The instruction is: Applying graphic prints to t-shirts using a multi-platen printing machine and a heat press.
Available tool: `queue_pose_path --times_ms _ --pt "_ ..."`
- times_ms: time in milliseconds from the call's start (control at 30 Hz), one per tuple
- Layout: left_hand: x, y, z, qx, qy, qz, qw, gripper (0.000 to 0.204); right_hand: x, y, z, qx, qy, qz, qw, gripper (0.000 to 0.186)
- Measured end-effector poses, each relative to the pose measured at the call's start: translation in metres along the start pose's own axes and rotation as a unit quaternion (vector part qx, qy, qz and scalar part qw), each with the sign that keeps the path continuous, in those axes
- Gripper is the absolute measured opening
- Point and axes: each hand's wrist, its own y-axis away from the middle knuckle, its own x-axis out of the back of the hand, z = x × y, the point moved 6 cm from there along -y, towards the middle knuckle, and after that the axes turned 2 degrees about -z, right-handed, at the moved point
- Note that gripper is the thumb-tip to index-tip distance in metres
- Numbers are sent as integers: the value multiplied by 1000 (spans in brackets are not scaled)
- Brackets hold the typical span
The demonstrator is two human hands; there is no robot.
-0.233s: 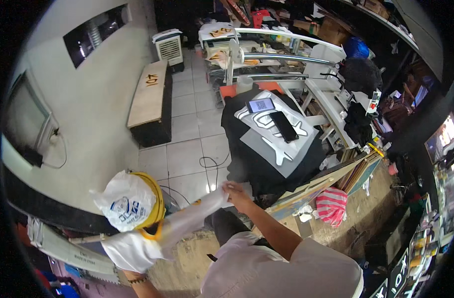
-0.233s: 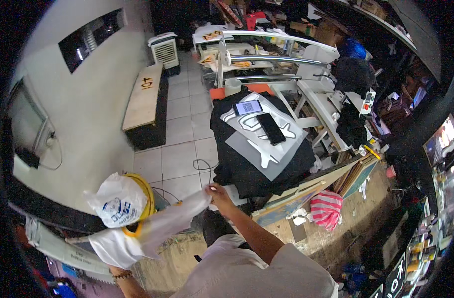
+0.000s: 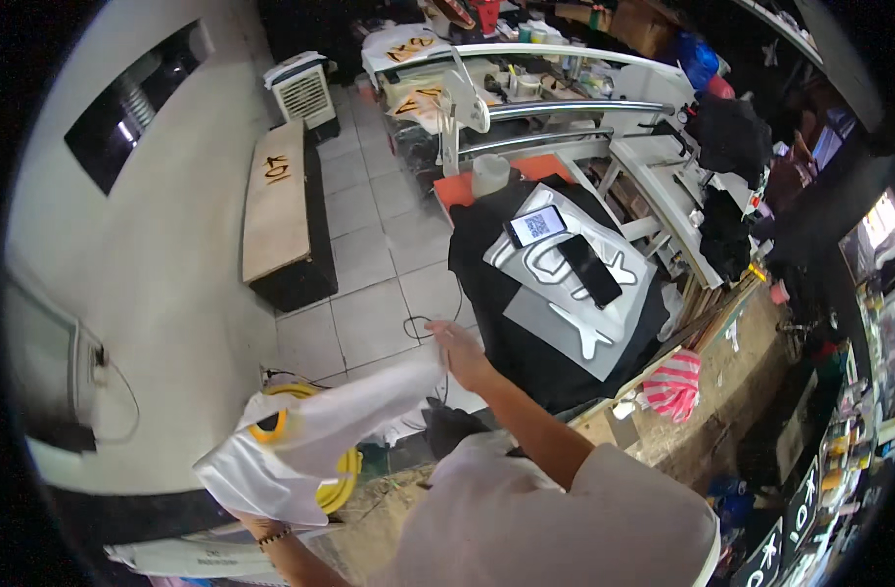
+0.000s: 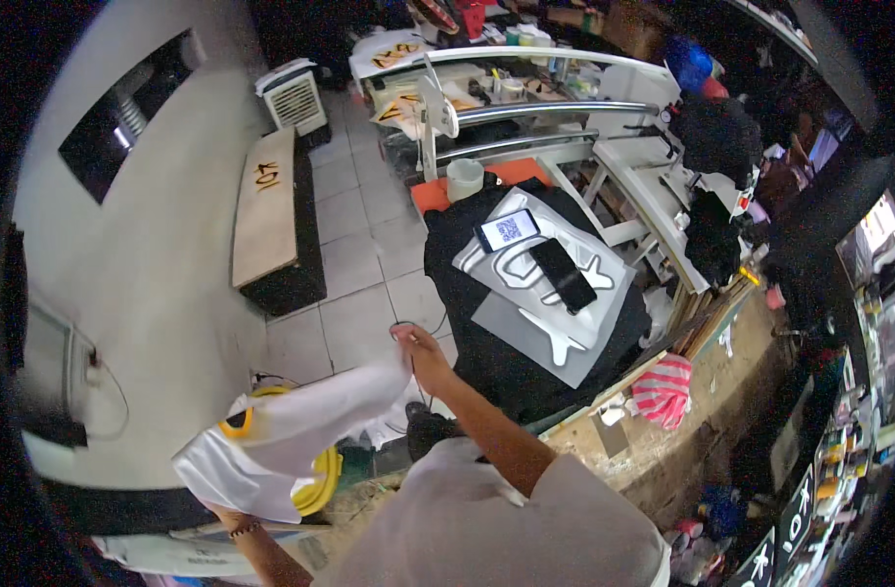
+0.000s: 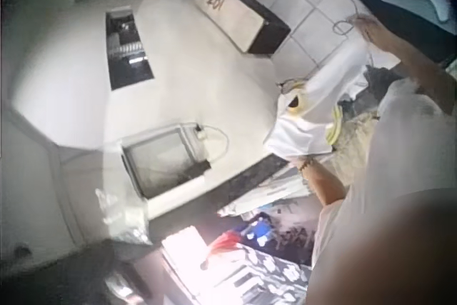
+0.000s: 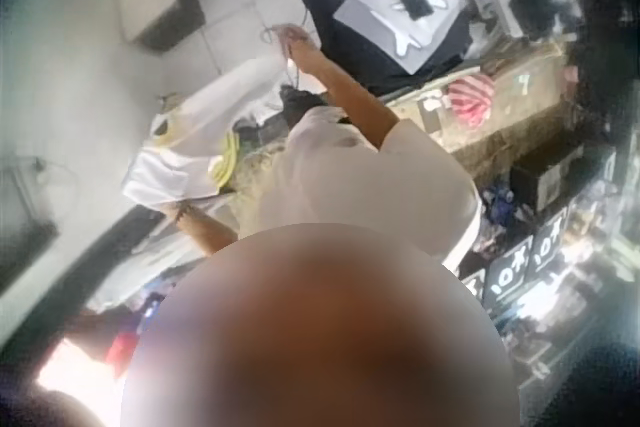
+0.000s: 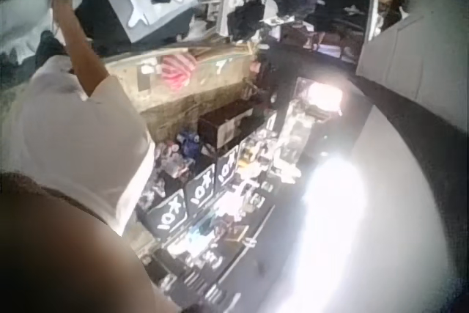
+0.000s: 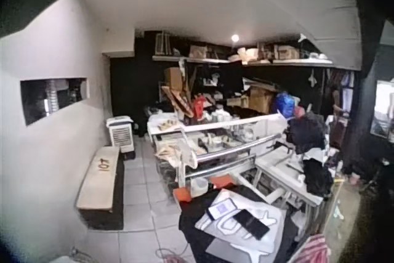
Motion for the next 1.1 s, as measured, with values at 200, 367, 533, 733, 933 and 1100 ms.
queue_pose_path --times_ms 200,367,533,733,933,1100 --pt "-15 -138 -21 253 263 214 906 76 -54 -88 -99 114 209 8 971 29" --pt "-52 -229 -61 285 284 29 915 74 -68 -163 -120 13 18 11 1000 24" --pt "-96 -345 -109 340 130 46 930 42 -69 -250 -137 10 -36 45 998 20" --pt "-142 -493 -174 361 185 -56 912 31 -110 -372 -140 31 -77 -39 996 67" --pt "-207 -661 -196 367 253 -134 885 33 -129 -481 -154 92 -33 -56 994 81" --pt "-233 -768 -270 331 58 -219 916 46 -81 -587 -91 -74 -117 79 987 48"
